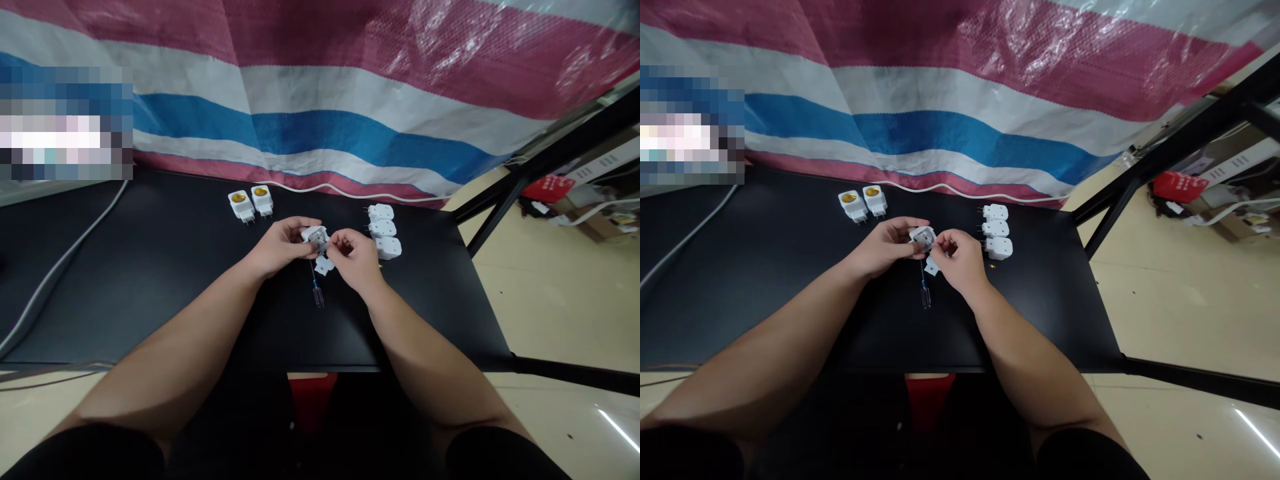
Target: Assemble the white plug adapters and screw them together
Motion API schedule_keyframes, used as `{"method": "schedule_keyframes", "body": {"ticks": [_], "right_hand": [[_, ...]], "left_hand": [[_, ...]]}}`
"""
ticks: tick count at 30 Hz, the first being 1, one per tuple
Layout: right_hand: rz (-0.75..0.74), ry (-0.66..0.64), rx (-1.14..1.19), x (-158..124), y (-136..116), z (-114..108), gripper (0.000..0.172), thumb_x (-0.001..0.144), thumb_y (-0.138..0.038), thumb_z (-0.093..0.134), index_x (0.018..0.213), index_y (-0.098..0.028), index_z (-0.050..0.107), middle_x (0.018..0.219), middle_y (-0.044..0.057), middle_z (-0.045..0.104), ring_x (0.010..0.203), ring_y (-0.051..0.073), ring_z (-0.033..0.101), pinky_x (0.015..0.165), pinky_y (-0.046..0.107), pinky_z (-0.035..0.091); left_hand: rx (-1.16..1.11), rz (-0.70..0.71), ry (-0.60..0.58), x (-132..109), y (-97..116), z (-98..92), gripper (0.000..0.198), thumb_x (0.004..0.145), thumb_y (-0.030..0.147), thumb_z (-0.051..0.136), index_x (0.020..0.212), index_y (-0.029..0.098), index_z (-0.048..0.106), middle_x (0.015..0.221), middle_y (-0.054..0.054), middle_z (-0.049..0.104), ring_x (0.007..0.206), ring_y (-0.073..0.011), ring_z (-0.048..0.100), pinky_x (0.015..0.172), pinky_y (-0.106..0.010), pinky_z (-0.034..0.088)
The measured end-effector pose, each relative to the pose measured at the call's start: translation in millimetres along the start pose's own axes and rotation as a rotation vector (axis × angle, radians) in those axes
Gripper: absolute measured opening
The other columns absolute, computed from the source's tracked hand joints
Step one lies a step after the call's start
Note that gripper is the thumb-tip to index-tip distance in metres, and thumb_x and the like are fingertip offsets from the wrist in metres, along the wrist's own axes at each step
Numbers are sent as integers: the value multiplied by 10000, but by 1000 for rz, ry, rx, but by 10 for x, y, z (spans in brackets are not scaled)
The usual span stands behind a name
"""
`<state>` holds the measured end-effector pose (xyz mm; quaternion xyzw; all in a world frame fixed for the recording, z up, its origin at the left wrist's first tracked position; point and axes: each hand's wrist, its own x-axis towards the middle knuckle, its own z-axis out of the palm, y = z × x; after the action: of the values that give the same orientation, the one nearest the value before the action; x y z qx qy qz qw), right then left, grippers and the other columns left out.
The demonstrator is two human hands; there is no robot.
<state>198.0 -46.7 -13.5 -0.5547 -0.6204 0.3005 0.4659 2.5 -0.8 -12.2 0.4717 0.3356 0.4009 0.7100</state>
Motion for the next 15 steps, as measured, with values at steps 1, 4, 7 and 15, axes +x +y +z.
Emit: {"method": "schedule_keyframes", "body": {"ticks": [1,4,7,15], "right_hand": [[5,-46,-17,4,-1,-57,45,802,-258,713,785,-224,689,705,-9,635,631,146,544,601,304,444],[31,-272,-100,10,-1,-231,25,773,-206,718,769,-227,706,665,-29,627,586,130,527,568,295,412],[30,-385,-157,8,-4,-315,72,751,-175,741,787,-229,712,705,-25,669,577,122,543,566,297,429],[61,-34,81,-2,54,-33,151,886,-344,742,971,-229,693,901,37,716,771,191,708,657,350,615]], "left_hand": [[2,4,13,5,3,-15,587,686,69,925,1241,107,737,1001,-80,784,830,-161,769,734,-278,681],[13,25,33,18,5,-58,578,690,79,922,1237,113,741,1012,-83,782,859,-164,761,739,-285,682],[19,42,21,26,-3,-78,573,692,83,919,1234,120,735,1019,-85,781,887,-171,759,759,-294,680],[100,154,30,25,-3,-19,602,662,90,911,1218,131,685,968,-45,753,817,-152,723,795,-324,649]]}}
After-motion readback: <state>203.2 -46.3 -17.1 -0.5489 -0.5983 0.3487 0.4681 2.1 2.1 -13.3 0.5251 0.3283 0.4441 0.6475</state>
